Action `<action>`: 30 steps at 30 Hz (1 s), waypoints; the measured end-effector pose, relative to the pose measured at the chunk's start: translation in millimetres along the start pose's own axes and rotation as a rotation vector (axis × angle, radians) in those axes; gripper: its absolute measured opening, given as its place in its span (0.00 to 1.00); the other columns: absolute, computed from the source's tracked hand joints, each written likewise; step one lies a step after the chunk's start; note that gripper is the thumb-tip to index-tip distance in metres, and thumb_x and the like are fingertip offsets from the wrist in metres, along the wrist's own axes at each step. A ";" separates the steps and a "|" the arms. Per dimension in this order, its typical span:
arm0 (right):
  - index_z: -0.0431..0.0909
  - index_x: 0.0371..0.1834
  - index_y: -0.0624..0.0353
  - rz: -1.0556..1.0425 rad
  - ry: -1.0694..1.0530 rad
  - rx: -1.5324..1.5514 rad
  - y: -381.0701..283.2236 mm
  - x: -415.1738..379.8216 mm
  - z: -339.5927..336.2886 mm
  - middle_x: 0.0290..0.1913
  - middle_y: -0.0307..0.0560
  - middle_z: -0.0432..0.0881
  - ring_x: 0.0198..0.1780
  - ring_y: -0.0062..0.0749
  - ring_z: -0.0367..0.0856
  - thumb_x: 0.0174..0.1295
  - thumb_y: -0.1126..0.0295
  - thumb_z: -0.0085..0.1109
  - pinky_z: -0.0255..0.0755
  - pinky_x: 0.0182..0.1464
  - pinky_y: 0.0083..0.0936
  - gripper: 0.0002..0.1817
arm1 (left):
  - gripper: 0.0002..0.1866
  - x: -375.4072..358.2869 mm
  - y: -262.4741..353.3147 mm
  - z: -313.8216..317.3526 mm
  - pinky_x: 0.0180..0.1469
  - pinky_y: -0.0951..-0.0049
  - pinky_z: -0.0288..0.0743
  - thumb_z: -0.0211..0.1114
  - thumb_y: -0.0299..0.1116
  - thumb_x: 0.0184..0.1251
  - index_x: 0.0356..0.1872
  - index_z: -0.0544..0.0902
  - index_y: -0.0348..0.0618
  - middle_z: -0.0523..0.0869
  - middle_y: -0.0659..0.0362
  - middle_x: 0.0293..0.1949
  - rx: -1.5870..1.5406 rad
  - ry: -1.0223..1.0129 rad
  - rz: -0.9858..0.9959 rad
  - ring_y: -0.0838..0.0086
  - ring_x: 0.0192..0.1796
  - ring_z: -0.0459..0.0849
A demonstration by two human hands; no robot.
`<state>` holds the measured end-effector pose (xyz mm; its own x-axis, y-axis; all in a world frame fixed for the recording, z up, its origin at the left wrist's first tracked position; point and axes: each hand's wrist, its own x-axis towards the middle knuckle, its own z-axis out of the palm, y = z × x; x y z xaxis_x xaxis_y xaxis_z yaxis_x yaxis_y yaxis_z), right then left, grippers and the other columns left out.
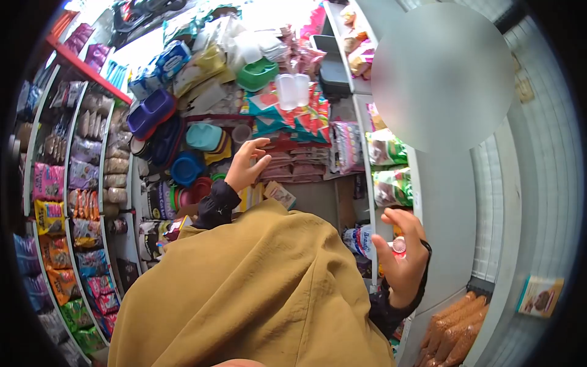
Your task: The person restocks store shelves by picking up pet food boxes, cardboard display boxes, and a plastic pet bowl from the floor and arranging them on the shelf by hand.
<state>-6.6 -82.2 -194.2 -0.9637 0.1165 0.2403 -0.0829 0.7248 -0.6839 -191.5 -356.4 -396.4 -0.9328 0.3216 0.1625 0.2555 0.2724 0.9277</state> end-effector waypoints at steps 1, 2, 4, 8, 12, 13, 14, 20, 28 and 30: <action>0.74 0.49 0.66 -0.007 -0.005 0.015 1.7 11.2 14.1 0.45 0.50 0.77 0.44 0.33 0.79 0.56 0.69 0.63 0.70 0.51 0.27 0.18 | 0.21 0.7 -6.7 -12.2 0.52 0.68 0.73 0.64 0.32 0.61 0.56 0.74 0.43 0.76 0.54 0.50 0.028 0.028 -0.030 0.68 0.48 0.80; 0.75 0.48 0.65 -0.014 -0.010 0.030 3.1 21.2 27.6 0.44 0.49 0.78 0.44 0.33 0.79 0.55 0.73 0.63 0.71 0.50 0.26 0.17 | 0.21 0.5 -12.8 -22.9 0.52 0.68 0.73 0.63 0.32 0.62 0.56 0.74 0.43 0.76 0.53 0.50 0.055 0.056 -0.059 0.68 0.48 0.80; 0.76 0.47 0.65 -0.029 -0.039 0.051 5.2 40.1 50.7 0.43 0.49 0.78 0.43 0.32 0.80 0.54 0.76 0.63 0.71 0.49 0.26 0.16 | 0.19 0.1 -24.3 -40.3 0.50 0.69 0.73 0.64 0.33 0.61 0.54 0.76 0.42 0.75 0.53 0.48 0.083 0.099 -0.070 0.67 0.46 0.80; 0.76 0.48 0.64 -0.048 -0.129 0.072 7.6 70.3 86.9 0.42 0.47 0.79 0.43 0.31 0.80 0.52 0.81 0.61 0.71 0.49 0.26 0.17 | 0.16 -15.3 -43.4 -59.9 0.46 0.71 0.74 0.64 0.36 0.61 0.47 0.80 0.41 0.75 0.53 0.44 0.154 0.167 -0.135 0.67 0.43 0.79; 0.76 0.48 0.63 -0.110 -0.251 0.112 7.6 101.0 121.7 0.40 0.46 0.79 0.43 0.31 0.80 0.54 0.80 0.61 0.72 0.48 0.26 0.16 | 0.14 -39.0 -65.2 -62.8 0.47 0.72 0.72 0.65 0.38 0.60 0.42 0.82 0.40 0.73 0.54 0.42 0.223 0.223 -0.285 0.68 0.44 0.76; 0.76 0.48 0.63 -0.138 -0.289 0.129 7.5 107.7 130.1 0.40 0.47 0.79 0.43 0.31 0.80 0.54 0.79 0.61 0.72 0.47 0.25 0.16 | 0.14 -45.9 -72.5 -61.3 0.46 0.71 0.72 0.65 0.38 0.59 0.40 0.83 0.39 0.72 0.53 0.41 0.248 0.255 -0.294 0.66 0.42 0.75; 0.76 0.48 0.63 -0.165 -0.327 0.146 7.7 113.9 138.1 0.40 0.48 0.79 0.43 0.31 0.80 0.54 0.79 0.61 0.72 0.47 0.25 0.16 | 0.14 -52.4 -79.0 -60.0 0.45 0.70 0.72 0.66 0.38 0.58 0.39 0.84 0.38 0.71 0.53 0.40 0.273 0.287 -0.303 0.65 0.40 0.75; 0.76 0.47 0.63 -0.259 -0.517 0.236 15.2 147.5 179.6 0.40 0.51 0.79 0.41 0.37 0.80 0.54 0.78 0.62 0.72 0.45 0.27 0.16 | 0.16 -83.0 -103.8 -52.7 0.45 0.71 0.72 0.66 0.40 0.59 0.40 0.84 0.37 0.71 0.54 0.40 0.261 0.390 -0.496 0.66 0.41 0.75; 0.75 0.48 0.63 -0.348 -0.744 0.297 53.9 178.6 213.9 0.40 0.52 0.79 0.41 0.38 0.80 0.55 0.77 0.61 0.72 0.44 0.27 0.16 | 0.18 -111.9 -118.9 -3.9 0.42 0.73 0.74 0.65 0.40 0.60 0.44 0.83 0.37 0.70 0.55 0.40 0.219 0.472 -0.736 0.70 0.38 0.77; 0.75 0.48 0.64 -0.356 -0.811 0.301 69.3 183.6 228.0 0.39 0.52 0.78 0.40 0.38 0.80 0.55 0.77 0.61 0.72 0.44 0.27 0.16 | 0.18 -120.4 -116.9 11.3 0.48 0.69 0.71 0.66 0.41 0.57 0.44 0.84 0.38 0.72 0.52 0.39 0.176 0.546 -0.779 0.64 0.44 0.75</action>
<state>-247.2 -165.4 -354.5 -0.7420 -0.6703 -0.0070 -0.3603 0.4076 -0.8391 -106.2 -416.8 -528.2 -0.8351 -0.4599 -0.3019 -0.4915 0.3773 0.7849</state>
